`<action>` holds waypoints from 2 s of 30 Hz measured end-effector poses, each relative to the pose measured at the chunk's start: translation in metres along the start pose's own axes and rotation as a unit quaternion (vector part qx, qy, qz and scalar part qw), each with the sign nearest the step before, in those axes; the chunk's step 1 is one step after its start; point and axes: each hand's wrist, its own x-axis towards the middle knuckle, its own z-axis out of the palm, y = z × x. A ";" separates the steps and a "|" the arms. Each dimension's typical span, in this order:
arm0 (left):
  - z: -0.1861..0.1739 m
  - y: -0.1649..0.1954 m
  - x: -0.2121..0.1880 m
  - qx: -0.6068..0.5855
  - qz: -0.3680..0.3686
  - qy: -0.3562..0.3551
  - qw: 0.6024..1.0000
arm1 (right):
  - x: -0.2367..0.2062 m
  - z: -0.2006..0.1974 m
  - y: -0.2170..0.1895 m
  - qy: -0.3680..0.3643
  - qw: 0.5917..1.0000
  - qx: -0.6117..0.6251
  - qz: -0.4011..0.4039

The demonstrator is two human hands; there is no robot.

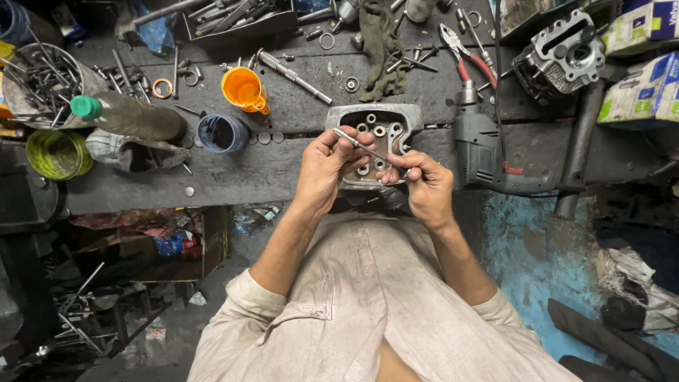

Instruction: The person unpacks small metal parts from a blue plastic bag and places them into a metallic engine casing. They then use a punch and hammer to tap the parts into place, and finally flip the casing to inspect the underside.

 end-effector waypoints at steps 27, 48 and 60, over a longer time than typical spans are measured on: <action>0.014 -0.009 -0.016 0.093 0.077 -0.074 0.990 | 0.012 0.018 -0.019 -0.099 0.991 0.084 0.026; 0.120 0.104 -0.029 0.405 0.543 -0.136 0.723 | 0.046 0.054 -0.108 -0.074 0.958 -0.154 -0.230; 0.109 0.145 -0.096 0.334 0.520 -0.275 0.737 | 0.153 -0.014 0.004 -0.075 0.959 -0.243 -0.125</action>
